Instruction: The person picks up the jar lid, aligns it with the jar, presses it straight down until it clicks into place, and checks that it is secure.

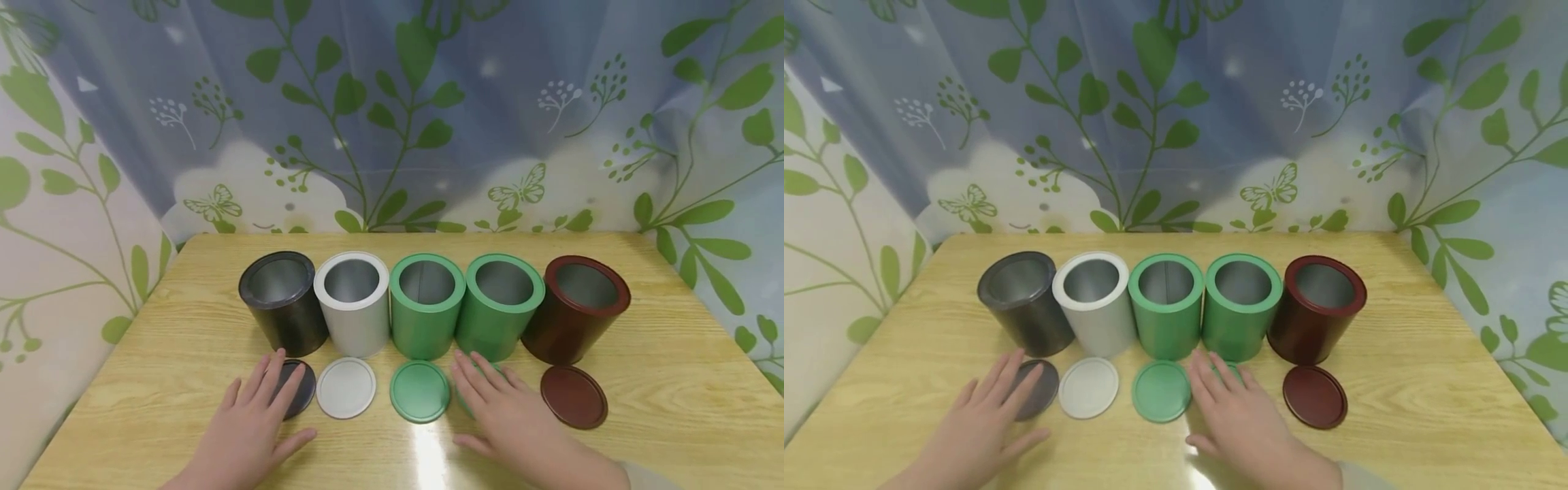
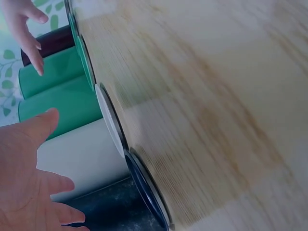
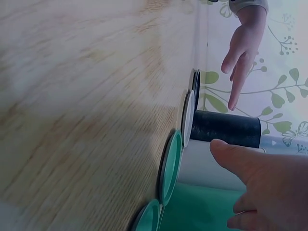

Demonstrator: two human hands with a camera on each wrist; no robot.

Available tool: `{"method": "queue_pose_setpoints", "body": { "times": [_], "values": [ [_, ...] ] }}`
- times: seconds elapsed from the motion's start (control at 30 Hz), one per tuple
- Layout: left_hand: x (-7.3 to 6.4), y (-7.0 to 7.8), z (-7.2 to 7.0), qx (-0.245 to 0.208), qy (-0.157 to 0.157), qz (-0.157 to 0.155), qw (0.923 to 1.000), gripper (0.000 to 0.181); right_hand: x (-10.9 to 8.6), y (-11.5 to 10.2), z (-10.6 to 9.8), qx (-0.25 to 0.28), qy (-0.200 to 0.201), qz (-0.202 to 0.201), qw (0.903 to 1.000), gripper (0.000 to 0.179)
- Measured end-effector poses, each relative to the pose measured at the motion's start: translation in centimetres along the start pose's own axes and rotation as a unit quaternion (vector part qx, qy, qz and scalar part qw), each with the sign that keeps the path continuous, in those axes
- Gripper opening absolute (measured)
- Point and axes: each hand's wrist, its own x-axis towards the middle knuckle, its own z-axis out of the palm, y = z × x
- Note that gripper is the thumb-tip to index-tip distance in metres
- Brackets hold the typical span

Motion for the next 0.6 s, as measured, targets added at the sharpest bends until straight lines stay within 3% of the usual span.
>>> {"method": "queue_pose_setpoints", "body": {
  "times": [0.6],
  "values": [
    [-0.2,-0.8,0.3,0.0,0.012,-0.017,0.9998,0.078,1.2,-0.9,0.3,-0.015,0.038,-0.037,0.9985,0.086]
  ]
}}
